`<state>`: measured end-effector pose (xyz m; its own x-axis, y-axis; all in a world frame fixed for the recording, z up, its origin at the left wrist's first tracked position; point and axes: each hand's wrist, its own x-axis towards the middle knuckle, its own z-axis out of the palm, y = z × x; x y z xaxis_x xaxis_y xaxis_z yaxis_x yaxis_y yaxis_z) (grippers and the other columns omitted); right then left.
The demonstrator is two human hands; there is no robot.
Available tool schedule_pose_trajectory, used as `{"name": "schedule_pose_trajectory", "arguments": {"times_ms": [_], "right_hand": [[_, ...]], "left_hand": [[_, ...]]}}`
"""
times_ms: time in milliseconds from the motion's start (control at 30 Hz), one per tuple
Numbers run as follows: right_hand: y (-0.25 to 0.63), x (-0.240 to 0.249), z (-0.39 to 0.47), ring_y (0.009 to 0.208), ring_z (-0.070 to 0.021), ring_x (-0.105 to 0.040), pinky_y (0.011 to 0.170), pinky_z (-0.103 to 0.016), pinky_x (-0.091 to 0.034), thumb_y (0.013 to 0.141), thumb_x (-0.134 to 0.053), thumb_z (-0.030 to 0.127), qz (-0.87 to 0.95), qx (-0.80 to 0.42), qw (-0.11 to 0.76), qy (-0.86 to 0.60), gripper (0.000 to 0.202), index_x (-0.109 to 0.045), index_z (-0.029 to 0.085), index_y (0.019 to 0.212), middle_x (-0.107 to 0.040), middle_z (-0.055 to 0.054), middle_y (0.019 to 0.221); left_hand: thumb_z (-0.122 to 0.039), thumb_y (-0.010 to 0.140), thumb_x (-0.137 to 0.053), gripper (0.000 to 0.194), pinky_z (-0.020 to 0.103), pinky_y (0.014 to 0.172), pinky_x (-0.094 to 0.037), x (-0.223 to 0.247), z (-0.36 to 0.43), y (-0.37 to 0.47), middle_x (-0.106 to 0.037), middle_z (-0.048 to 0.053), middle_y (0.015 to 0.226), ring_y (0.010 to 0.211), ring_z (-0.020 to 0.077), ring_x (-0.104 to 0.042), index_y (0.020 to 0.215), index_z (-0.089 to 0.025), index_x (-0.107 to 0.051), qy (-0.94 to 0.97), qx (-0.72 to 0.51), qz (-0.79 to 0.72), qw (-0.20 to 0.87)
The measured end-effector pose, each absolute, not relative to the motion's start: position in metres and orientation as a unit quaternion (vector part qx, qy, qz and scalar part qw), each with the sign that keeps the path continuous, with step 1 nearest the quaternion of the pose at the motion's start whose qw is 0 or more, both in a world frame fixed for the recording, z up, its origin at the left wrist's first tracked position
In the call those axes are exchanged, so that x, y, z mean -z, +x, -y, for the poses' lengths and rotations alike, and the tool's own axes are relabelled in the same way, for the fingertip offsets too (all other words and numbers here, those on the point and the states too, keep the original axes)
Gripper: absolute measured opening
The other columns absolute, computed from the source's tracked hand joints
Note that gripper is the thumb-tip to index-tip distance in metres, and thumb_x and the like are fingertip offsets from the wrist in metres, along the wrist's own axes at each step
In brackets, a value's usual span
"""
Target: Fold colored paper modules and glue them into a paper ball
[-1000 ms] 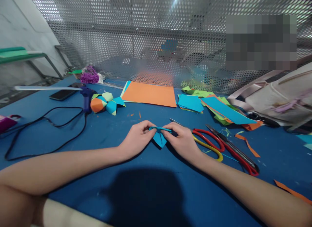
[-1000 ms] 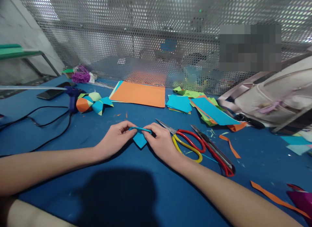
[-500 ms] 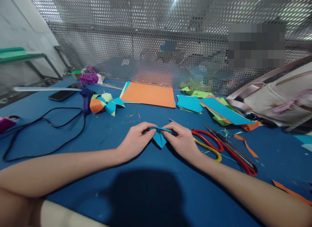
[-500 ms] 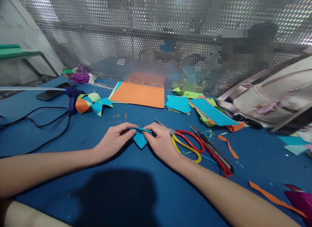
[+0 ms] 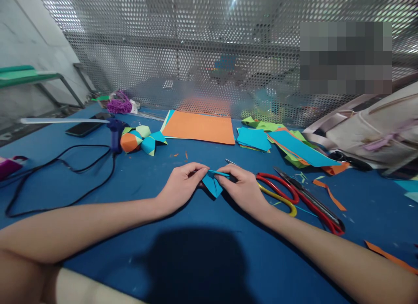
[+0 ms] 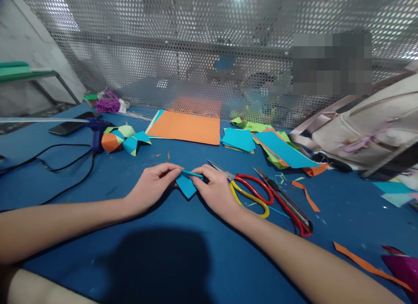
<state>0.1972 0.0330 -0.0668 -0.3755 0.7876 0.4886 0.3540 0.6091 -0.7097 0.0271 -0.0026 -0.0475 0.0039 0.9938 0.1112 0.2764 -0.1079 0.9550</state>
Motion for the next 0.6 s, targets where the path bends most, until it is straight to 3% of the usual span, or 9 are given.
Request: {"name": "schedule_pose_trajectory", "arguments": {"times_ms": [300, 467, 600], "right_hand": [[0.1964, 0.0625, -0.0317, 0.075, -0.0150, -0.062, 0.070, -0.026, -0.048, 0.086, -0.055, 0.026, 0.793, -0.260, 0.401, -0.379, 0.014, -0.066, 0.019, 0.083, -0.069, -0.002, 0.081], [0.1976, 0.0621, -0.0322, 0.077, -0.0163, -0.064, 0.072, -0.027, -0.049, 0.087, -0.053, 0.026, 0.788, -0.255, 0.415, -0.376, 0.015, -0.066, 0.019, 0.084, -0.070, -0.003, 0.083], [0.1979, 0.0633, -0.0322, 0.078, -0.0166, -0.064, 0.072, -0.028, -0.050, 0.087, -0.053, 0.026, 0.788, -0.261, 0.418, -0.369, 0.016, -0.067, 0.020, 0.086, -0.070, -0.003, 0.084]], "left_hand": [[-0.034, 0.081, -0.054, 0.023, 0.023, 0.065, -0.051, 0.0504, 0.0001, 0.0262, -0.067, 0.001, 0.076, 0.069, 0.0131, -0.060, 0.083, -0.015, -0.068, 0.592, -0.448, -0.554, 0.376], [-0.030, 0.078, -0.058, 0.026, 0.025, 0.066, -0.050, 0.0498, 0.0011, 0.0257, -0.065, 0.001, 0.078, 0.069, 0.0123, -0.059, 0.099, -0.016, -0.063, 0.578, -0.478, -0.539, 0.383], [-0.030, 0.079, -0.056, 0.017, 0.025, 0.069, -0.049, 0.0502, -0.0005, 0.0263, -0.064, 0.000, 0.076, 0.069, 0.0118, -0.059, 0.085, -0.015, -0.060, 0.548, -0.502, -0.529, 0.410]]}}
